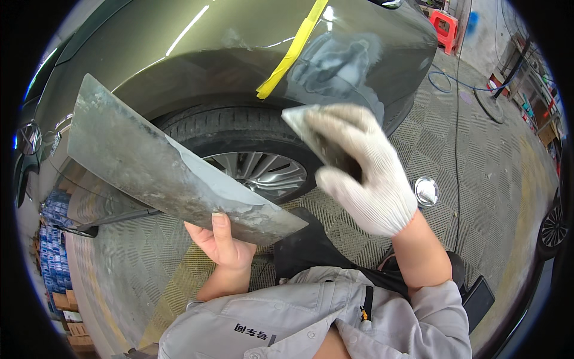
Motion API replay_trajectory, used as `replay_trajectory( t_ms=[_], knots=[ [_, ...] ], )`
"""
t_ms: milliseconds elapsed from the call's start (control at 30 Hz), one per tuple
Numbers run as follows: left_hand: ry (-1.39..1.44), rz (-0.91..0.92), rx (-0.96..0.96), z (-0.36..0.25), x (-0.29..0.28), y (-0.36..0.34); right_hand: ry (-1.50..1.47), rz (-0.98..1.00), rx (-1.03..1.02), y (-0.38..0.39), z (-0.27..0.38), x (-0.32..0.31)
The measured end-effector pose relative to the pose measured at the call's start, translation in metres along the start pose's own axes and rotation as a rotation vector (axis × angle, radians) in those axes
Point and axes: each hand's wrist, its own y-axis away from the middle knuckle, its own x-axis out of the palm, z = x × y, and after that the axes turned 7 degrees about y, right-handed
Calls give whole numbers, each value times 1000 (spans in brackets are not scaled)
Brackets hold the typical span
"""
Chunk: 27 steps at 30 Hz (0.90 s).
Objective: The person applies body filler to a damaged area on the front bumper of a car using a putty knife and a sanding block. They spread the filler, smooth it, and then sand the area to level the surface.
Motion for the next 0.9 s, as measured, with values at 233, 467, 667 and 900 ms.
replay_trajectory(
  t_ms=[233,467,667,900],
  knots=[
    [73,63,-61,2,6,-7,-482,393,2,67,-32,15],
    [69,22,-88,5,10,-12,-1045,-204,773,108,-42,22],
    [138,-60,-159,23,26,-11,-372,-60,686,130,-27,33],
    [-59,123,-329,39,72,1,-182,-135,730,122,-15,15]
  ],
)
